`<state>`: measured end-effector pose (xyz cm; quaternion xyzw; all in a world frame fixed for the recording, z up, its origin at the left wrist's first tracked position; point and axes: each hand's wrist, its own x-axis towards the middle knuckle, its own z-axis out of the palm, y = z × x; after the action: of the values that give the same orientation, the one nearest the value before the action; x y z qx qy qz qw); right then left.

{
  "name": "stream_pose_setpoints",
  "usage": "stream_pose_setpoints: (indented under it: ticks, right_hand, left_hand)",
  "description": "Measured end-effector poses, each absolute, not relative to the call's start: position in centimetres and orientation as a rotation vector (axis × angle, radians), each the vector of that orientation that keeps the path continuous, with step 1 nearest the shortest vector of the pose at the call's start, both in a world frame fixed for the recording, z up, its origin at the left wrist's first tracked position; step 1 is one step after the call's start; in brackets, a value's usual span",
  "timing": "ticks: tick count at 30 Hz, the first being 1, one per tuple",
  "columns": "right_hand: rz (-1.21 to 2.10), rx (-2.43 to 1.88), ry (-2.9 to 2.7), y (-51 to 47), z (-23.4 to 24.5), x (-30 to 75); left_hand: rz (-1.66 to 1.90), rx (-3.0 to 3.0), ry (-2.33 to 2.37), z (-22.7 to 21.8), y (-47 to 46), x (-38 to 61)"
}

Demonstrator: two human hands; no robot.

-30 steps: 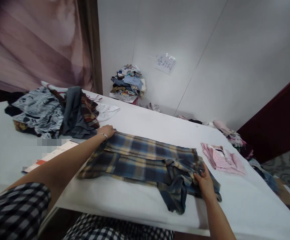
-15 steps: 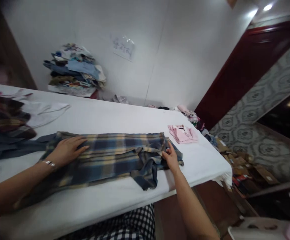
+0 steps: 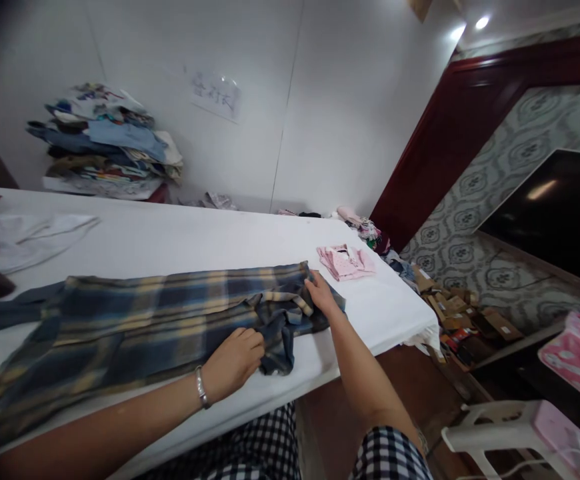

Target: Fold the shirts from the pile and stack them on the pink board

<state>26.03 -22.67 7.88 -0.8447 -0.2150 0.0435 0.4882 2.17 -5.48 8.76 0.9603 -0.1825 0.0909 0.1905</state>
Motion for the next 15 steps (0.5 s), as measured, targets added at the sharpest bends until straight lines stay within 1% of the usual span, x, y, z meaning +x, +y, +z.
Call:
stream_pose_setpoints:
  ticks: [3, 8, 11, 15]
  right_hand:
    - [0.152, -2.165, -0.571, -23.1, 9.0, 28.0]
    - [-0.017, -2.408, -0.969, -22.4, 10.7, 31.1]
    - [0.145, -2.494, -1.204, -20.8, 11.0, 32.2]
    - [0.322, -2.543, -1.287, -19.6, 10.8, 33.3]
  left_hand:
    - [0.346, 2.476, -0.513, 10.8, -4.8, 1.0]
    - [0.334, 2.112, -0.235, 14.6, -2.8, -1.0]
    - [0.34, 1.944, -0.05, 17.0, -0.6, -1.2]
    - [0.546, 2.013, 0.137, 20.8, 3.1, -1.9]
